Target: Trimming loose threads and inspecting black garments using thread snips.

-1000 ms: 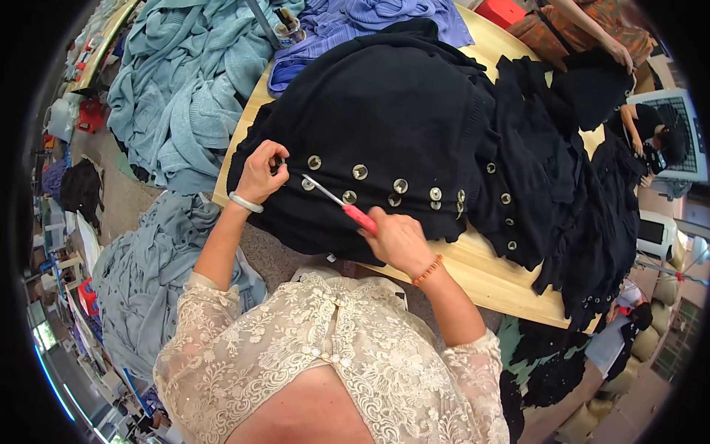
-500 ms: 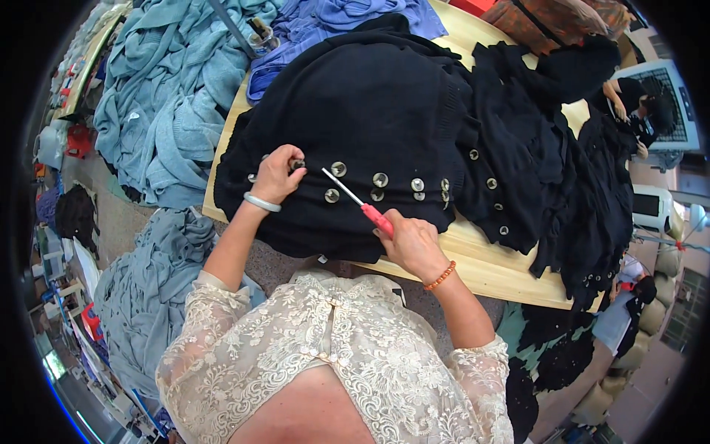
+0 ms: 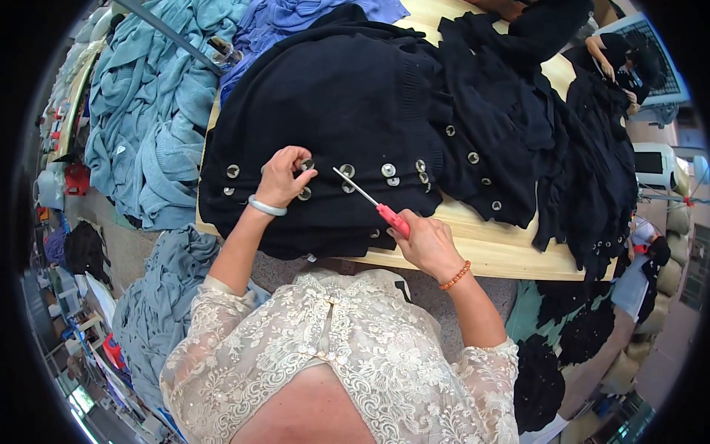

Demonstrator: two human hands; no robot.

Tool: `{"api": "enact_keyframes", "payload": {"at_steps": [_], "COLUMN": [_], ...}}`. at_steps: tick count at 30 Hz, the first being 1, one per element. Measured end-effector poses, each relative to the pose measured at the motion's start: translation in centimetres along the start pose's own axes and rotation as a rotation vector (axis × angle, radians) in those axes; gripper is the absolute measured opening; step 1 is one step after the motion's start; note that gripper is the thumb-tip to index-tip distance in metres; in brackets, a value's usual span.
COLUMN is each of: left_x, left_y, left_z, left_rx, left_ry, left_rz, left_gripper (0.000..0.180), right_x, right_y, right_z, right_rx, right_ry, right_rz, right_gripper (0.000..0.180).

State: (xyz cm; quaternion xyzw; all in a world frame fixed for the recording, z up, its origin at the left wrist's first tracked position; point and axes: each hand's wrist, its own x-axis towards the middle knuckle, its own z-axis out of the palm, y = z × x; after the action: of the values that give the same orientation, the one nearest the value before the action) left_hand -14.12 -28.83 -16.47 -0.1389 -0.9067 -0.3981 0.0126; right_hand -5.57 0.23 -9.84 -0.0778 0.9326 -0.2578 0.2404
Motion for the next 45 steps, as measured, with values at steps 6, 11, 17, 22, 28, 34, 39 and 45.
{"api": "enact_keyframes", "payload": {"at_steps": [6,11,17,22,28,34,39,45], "left_x": [-0.5,-0.4,1.1,1.3,2.6,4.1,4.4,6.6], "left_y": [-1.2,3.4,3.6,3.1,9.0,7.6,8.5,10.3], "left_z": [-0.8,0.6,6.8,6.3,8.5,12.1,11.8,17.3], "left_rx": [0.011,0.304,0.158,0.089,0.143,0.101,0.277,0.233], "left_ry": [-0.151,0.076,-0.101,-0.194,-0.073,-0.279,-0.328,-0.202], "left_rz": [0.100,0.262,0.202,0.240,0.331,0.124,0.220,0.371], "left_gripper": [0.019,0.027,0.021,0.014,0.030,0.026,0.021,0.025], "right_x": [1.2,-0.8,-2.7,-3.1,-5.2,-5.6,-6.3,-7.2], "right_y": [-0.4,2.9,5.0,5.6,9.8,11.2,11.9,15.3], "right_z": [2.1,1.0,0.0,1.1,0.6,-0.3,0.0,-0.6], "right_rx": [0.091,0.170,0.060,0.071,0.177,0.081,0.220,0.197], "right_ry": [-0.085,0.021,0.023,-0.003,0.122,0.035,0.043,0.152], "right_rz": [-0.150,-0.077,0.029,0.006,0.009,0.119,0.066,0.154], "right_gripper": [0.028,0.024,0.022,0.023,0.023,0.024,0.026,0.022]}}
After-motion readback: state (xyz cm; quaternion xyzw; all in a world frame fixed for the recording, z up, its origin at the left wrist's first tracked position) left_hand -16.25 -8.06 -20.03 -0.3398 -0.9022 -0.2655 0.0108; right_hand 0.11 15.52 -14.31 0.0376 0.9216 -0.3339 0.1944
